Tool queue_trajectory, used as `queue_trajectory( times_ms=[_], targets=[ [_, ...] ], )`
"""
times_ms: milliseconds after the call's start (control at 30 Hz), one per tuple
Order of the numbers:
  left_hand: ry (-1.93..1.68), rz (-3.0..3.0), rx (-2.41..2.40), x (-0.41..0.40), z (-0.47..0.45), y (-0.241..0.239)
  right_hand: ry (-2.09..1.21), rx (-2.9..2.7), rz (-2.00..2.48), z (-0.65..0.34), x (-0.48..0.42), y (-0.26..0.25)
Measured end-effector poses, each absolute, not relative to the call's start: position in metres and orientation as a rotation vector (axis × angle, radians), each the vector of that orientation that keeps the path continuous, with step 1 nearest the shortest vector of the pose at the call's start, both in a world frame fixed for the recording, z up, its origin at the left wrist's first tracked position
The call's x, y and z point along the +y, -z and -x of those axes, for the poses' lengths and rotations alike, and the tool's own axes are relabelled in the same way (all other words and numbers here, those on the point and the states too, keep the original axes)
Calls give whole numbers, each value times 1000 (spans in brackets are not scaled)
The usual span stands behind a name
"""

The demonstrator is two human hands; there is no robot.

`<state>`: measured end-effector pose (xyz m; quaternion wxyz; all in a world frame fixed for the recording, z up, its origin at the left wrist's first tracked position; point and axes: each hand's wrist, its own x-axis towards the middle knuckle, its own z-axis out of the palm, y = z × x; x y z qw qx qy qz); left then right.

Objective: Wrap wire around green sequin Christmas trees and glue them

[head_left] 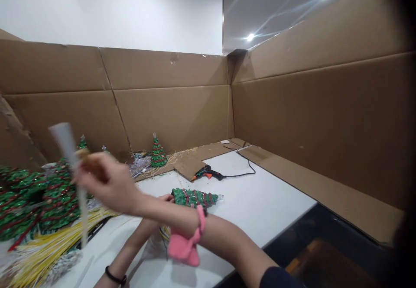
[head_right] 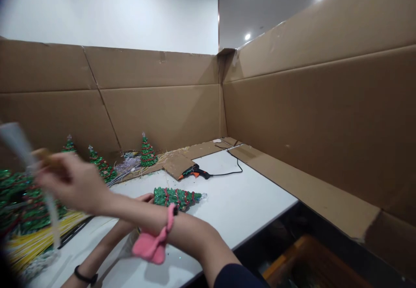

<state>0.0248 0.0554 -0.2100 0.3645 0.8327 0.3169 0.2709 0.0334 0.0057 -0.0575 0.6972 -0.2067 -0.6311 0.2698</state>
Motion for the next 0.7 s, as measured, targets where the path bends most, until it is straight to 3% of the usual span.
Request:
queue_trajectory(
  times_ms=[100, 233, 333, 533, 700],
  targets=[
    [-726, -2186, 827, 51, -24, 208, -545, -1146, 461, -107, 11, 55],
    [-758, -2268, 828, 42, -25, 203, -147, -1045, 1244, -233, 5, 76],
    [-741, -2310, 863, 45, -23, 196, -144, -1097, 1535, -298, -1, 113],
    [-1078, -2277, 1093, 22, -29, 128, -217, -1237, 2023, -336, -1, 182],
    [-946, -1747, 654, -40, -104, 94, -229, -1371, 2169, -341, -1, 198]
  ],
)
